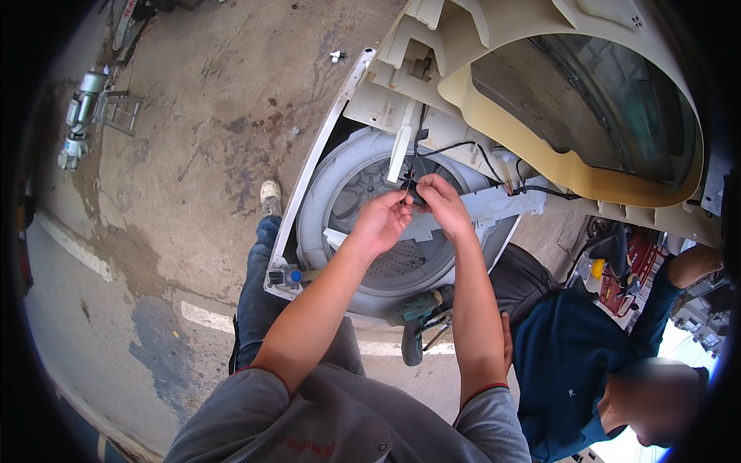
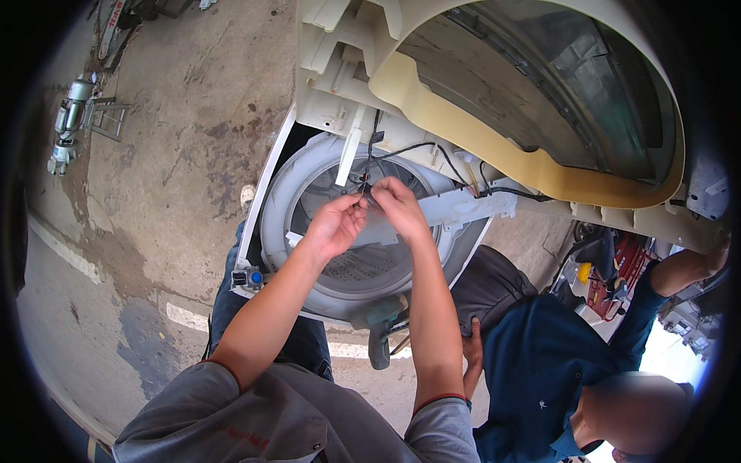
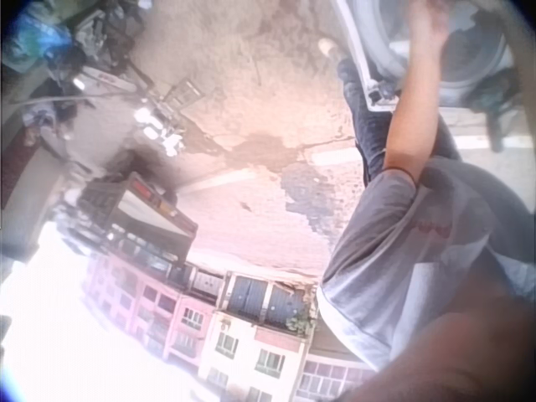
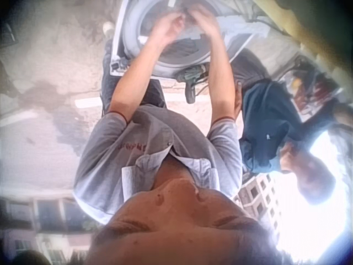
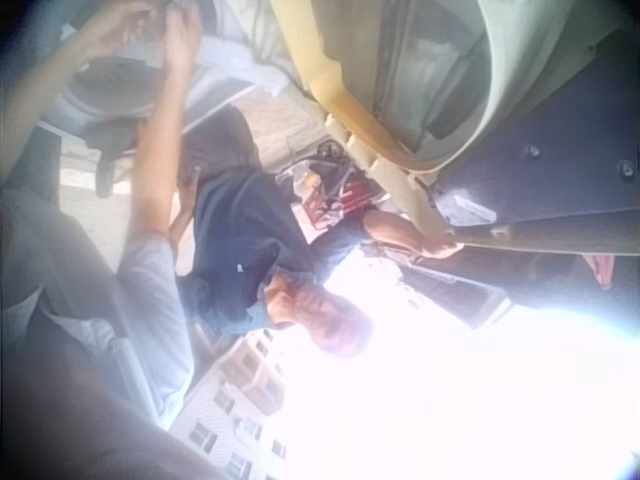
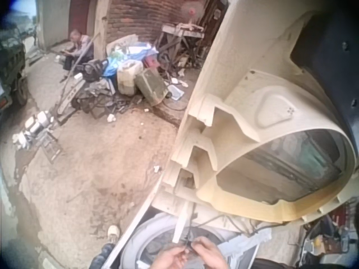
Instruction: The person repairs a washing machine by stripping and twisting wires, wrapping connections with electrical tape, and using a power drill to secure components. They also retrieve a screwdriver from a cluttered workshop and continue assembling parts of the machine.
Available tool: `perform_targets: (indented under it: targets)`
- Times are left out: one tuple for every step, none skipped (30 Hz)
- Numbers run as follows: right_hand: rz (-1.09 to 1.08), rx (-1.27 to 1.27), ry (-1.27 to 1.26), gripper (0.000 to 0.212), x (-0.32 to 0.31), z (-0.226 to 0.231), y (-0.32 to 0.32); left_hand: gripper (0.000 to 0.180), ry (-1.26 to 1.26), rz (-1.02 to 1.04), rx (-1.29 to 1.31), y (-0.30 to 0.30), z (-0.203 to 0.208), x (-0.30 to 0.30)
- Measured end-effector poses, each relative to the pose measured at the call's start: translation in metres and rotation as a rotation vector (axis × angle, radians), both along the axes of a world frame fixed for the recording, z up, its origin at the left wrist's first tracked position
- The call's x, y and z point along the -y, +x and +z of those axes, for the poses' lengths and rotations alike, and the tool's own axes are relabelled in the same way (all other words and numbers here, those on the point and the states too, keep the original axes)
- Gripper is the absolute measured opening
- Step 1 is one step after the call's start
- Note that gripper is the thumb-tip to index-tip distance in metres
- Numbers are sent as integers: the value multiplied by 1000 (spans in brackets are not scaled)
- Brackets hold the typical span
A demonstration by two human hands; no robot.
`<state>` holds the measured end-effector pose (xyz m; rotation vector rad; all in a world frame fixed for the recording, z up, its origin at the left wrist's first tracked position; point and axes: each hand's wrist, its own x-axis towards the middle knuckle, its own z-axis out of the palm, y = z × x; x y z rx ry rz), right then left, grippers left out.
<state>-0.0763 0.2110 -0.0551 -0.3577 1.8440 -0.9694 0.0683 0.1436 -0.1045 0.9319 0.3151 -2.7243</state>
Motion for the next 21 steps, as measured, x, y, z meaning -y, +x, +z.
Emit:
perform_targets:
  targets:
    - [48, -16, -17, 19, 3, -2, -1, 4, 34, -3, -32, 1, -2, 1]
    - [96, -31, -35, 18, 7, -5, -4, 4, 68, -6, -63, 1, -3, 2]
    - [184, -32, -21, 15, 11, -6, -7, 3, 67, -15, -61, 0, -2, 2]
    - [272, -34, -7, 13, 15, -7, -12, 3, 65, -25, -58, -2, -2, 2]
    - [360, -35, 6, 10, 17, -7, -14, 3, 64, -33, -55, -3, -1, 2]
    - [328, -83, -30, 10, 18, -9, -12, 3, 34, -26, -58, -3, -1, 2]
    - [295, -131, -67, 11, 19, -11, -8, 3, 4, -19, -61, -4, 0, 3]
    - [261, -179, -103, 12, 18, -14, -4, 3, -26, -13, -64, -3, 3, 4]
    - [211, -214, -115, 17, 16, -14, -1, 5, -56, 12, -15, -4, 6, 3]
    - [160, -248, -126, 21, 12, -13, 2, 6, -86, 35, 34, -5, 10, 1]
    - [111, -284, -136, 26, 9, -11, 5, 8, -116, 61, 82, -5, 14, 1]
    - [104, -306, -214, 29, 4, -10, 9, 11, -154, 83, 91, -5, 13, 0]
    - [96, -328, -292, 32, -4, -9, 13, 14, -192, 105, 99, -4, 9, -2]
    - [87, -353, -369, 35, -10, -7, 17, 16, -231, 125, 105, -5, 5, -4]
    - [154, -412, -367, 36, -7, 2, 24, 19, -258, 129, 112, -5, 2, -4]
    - [221, -471, -364, 37, -3, 13, 31, 21, -284, 132, 119, -6, -2, -4]
    - [285, -534, -353, 37, 2, 28, 36, 24, -306, 130, 121, -6, -4, -4]
    - [396, -715, -325, 41, 4, 37, 38, 24, -324, 108, 125, -6, -7, -5]
    - [390, -726, -294, 41, 3, 36, 38, 24, -341, 87, 130, -6, -9, -5]
    - [382, -740, -263, 41, 0, 35, 36, 25, -358, 65, 131, -6, -8, -4]
    - [375, -753, -232, 42, -2, 33, 35, 25, -371, 76, 145, -6, -7, -5]
